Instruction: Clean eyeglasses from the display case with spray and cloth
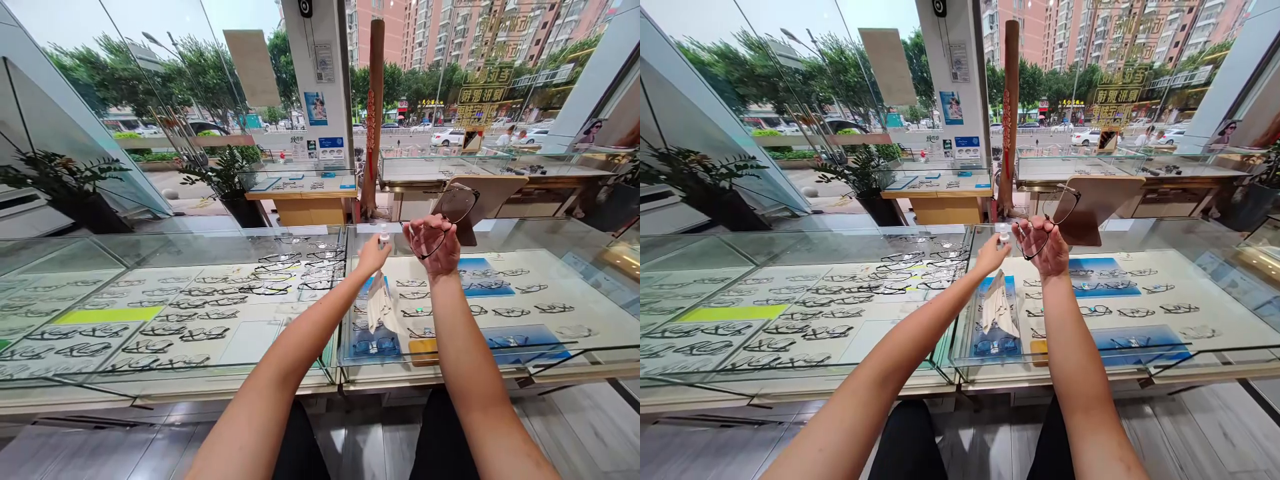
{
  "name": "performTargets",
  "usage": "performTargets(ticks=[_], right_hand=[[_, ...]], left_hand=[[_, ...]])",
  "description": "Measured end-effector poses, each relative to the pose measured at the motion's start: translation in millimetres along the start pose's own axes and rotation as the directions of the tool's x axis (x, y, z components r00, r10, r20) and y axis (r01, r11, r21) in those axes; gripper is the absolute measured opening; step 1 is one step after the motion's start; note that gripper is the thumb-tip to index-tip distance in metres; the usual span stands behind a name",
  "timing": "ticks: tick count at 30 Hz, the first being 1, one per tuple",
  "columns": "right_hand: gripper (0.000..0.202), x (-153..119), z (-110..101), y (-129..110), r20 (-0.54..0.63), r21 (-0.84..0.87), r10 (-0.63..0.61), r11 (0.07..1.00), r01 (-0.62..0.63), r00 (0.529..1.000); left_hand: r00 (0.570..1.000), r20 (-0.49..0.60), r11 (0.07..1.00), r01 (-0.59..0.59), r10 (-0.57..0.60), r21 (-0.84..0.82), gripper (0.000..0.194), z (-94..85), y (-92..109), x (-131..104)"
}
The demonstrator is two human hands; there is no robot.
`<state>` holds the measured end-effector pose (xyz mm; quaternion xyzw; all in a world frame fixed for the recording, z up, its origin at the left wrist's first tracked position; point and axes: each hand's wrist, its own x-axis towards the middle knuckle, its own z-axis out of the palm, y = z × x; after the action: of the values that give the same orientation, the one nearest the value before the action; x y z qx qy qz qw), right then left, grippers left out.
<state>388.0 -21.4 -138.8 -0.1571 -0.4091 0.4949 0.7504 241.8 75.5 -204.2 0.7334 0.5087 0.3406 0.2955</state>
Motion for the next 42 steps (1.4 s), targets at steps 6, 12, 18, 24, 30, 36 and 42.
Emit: performTargets(ticks=[6,12,18,24,30,36,42], right_hand=[[0.041,7,10,21,0.086,-0.069,0.07,0.996,-0.064,0.994],[0.041,7,21,64,0.091,-0.241,0.234,0.948,-0.206,0.968],[0.04,0,21,80,0.144,-0.299,0.336,0.912,-0.283,0.931],[0.042,-2,21,86,0.163,-0.384,0.373,0.877,-0.289,0.914],[0.039,-5,22,89,0.223,-0.419,0.395,0.864,-0.278,0.891],[0.038,-3,20,87,0.212,-0.385,0.396,0.874,-0.297,0.893],[0.039,7,13,77,0.116,-0.166,0.322,0.939,-0.302,0.94]], left_hand=[[0.992,-0.072,0.773,-0.122,0.099,-0.623,0.027,-91.7,-22,-29],[0.973,0.182,0.387,0.115,0.141,-0.915,0.052,-129.5,-25,-56],[0.945,0.277,0.394,0.191,0.172,-0.899,0.079,-122.6,-24,-55],[0.972,-0.166,0.758,-0.235,0.169,-0.609,0.06,-104.7,-33,-49],[0.916,-0.291,0.89,-0.357,0.276,-0.282,0.05,-97.5,-39,-47],[0.892,-0.329,0.897,-0.39,0.311,-0.209,0.046,-99.7,-36,-51],[0.888,-0.212,0.896,-0.435,0.409,-0.094,0.044,-96.3,-34,-58]])
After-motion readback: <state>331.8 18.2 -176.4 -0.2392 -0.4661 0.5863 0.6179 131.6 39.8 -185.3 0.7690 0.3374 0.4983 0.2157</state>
